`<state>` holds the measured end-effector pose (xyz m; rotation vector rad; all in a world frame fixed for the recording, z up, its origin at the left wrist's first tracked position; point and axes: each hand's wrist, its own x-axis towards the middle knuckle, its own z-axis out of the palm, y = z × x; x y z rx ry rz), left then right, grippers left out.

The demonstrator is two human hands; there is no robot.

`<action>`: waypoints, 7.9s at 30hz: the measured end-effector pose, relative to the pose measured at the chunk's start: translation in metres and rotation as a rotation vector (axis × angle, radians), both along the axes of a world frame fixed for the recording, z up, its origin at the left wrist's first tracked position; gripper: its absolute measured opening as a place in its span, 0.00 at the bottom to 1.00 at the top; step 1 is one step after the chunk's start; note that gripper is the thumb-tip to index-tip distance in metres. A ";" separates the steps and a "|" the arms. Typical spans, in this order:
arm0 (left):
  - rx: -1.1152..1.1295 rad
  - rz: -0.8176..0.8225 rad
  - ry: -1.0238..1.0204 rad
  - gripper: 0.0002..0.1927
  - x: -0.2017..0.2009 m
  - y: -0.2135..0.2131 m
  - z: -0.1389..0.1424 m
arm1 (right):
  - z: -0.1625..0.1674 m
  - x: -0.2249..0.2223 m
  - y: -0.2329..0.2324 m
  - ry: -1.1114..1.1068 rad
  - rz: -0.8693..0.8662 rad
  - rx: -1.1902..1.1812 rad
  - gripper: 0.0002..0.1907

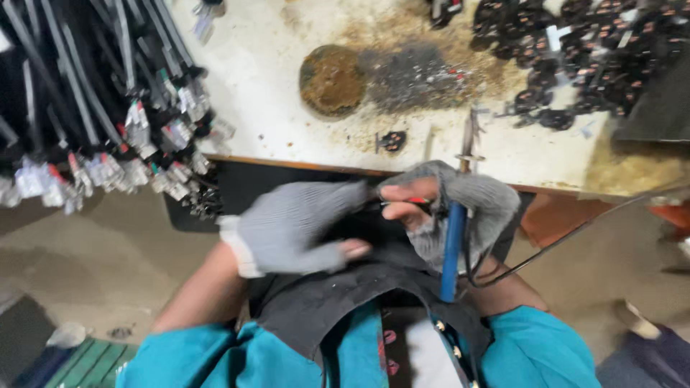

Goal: The person, wearing fingerless gloves, solders electrical wires at a cluttered workbench. They hold a wire and connector in one hand, apply a soldering iron to the joint, and repeatedly work through wires, handling red, green and black insulated wires and finished connector plugs arranged on the bench.

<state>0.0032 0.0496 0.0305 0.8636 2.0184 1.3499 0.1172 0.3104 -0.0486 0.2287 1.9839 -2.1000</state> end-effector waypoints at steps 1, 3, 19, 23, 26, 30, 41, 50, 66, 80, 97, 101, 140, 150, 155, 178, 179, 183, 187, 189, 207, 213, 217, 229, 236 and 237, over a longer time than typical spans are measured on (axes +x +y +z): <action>-0.011 0.121 0.024 0.25 0.007 0.010 -0.004 | -0.006 0.007 -0.002 -0.115 0.007 -0.164 0.10; -0.017 0.353 0.097 0.20 0.021 0.026 -0.019 | -0.023 0.010 0.006 -0.224 -0.008 -0.356 0.13; -0.077 0.317 0.010 0.10 0.029 0.022 -0.026 | 0.016 -0.017 0.000 0.044 0.068 0.153 0.10; 0.146 0.317 -0.108 0.13 0.025 0.022 -0.021 | 0.025 -0.033 -0.013 0.182 0.103 0.207 0.06; -0.011 0.262 -0.113 0.13 0.019 0.026 -0.018 | 0.024 -0.033 -0.013 0.120 0.094 0.038 0.07; -0.276 0.255 0.062 0.16 0.016 0.029 -0.020 | 0.012 -0.022 -0.008 0.184 0.134 0.106 0.11; 0.176 0.221 -0.859 0.12 0.014 0.021 -0.033 | -0.040 -0.003 0.020 -0.049 0.174 -0.067 0.14; 0.138 0.366 -0.344 0.07 0.014 0.018 -0.034 | -0.045 0.011 0.011 0.048 -0.187 -0.052 0.11; 0.124 0.476 -0.041 0.06 0.028 0.021 -0.039 | -0.117 0.014 0.026 0.095 0.265 0.056 0.10; -0.185 0.785 0.347 0.07 -0.013 -0.012 -0.041 | 0.028 -0.085 -0.026 0.183 -0.017 0.445 0.09; -0.132 0.520 0.209 0.09 0.007 0.013 -0.036 | 0.018 -0.067 -0.015 0.266 0.123 0.625 0.12; -0.253 0.414 0.302 0.14 0.004 0.019 -0.038 | 0.028 -0.058 0.002 0.399 0.222 0.685 0.18; -0.401 0.403 0.340 0.14 0.000 0.029 -0.041 | -0.003 -0.058 0.016 0.911 0.442 0.765 0.10; -0.393 0.416 0.354 0.13 0.001 0.030 -0.043 | 0.004 -0.064 0.002 -0.158 0.737 0.603 0.15; -0.407 0.424 0.351 0.12 0.001 0.031 -0.044 | -0.005 -0.056 0.010 -0.084 0.755 0.709 0.18; -0.401 0.401 0.368 0.14 0.002 0.028 -0.046 | 0.019 -0.075 -0.011 0.267 0.106 0.444 0.16; -0.393 0.401 0.370 0.15 0.001 0.028 -0.046 | 0.019 -0.077 -0.015 0.222 0.067 0.305 0.17; -0.392 0.420 0.379 0.14 0.000 0.030 -0.045 | 0.030 -0.077 -0.027 0.313 0.100 0.541 0.13; -0.427 0.414 0.401 0.13 0.000 0.030 -0.046 | 0.042 -0.076 -0.034 0.285 0.065 0.615 0.06; -0.377 0.400 0.392 0.15 0.001 0.028 -0.047 | 0.045 -0.076 -0.037 0.314 0.072 0.545 0.10; -0.387 0.404 0.402 0.21 0.003 0.028 -0.048 | 0.045 -0.076 -0.039 0.345 0.101 0.421 0.16; -0.317 0.334 0.285 0.21 0.001 0.018 -0.033 | 0.045 -0.094 -0.041 0.324 0.110 0.444 0.16; -0.239 0.200 0.022 0.14 0.005 0.006 -0.030 | 0.043 -0.072 -0.027 0.162 0.086 0.352 0.12; -0.100 0.257 -0.243 0.14 0.011 0.009 -0.027 | -0.020 -0.018 0.007 -0.214 0.129 -0.002 0.07; 0.045 0.517 -0.312 0.08 0.028 0.020 -0.029 | 0.007 -0.020 -0.004 0.043 -0.035 0.099 0.06; 0.023 0.483 -0.148 0.08 0.029 0.018 -0.028 | 0.012 -0.022 -0.006 0.099 0.001 0.141 0.06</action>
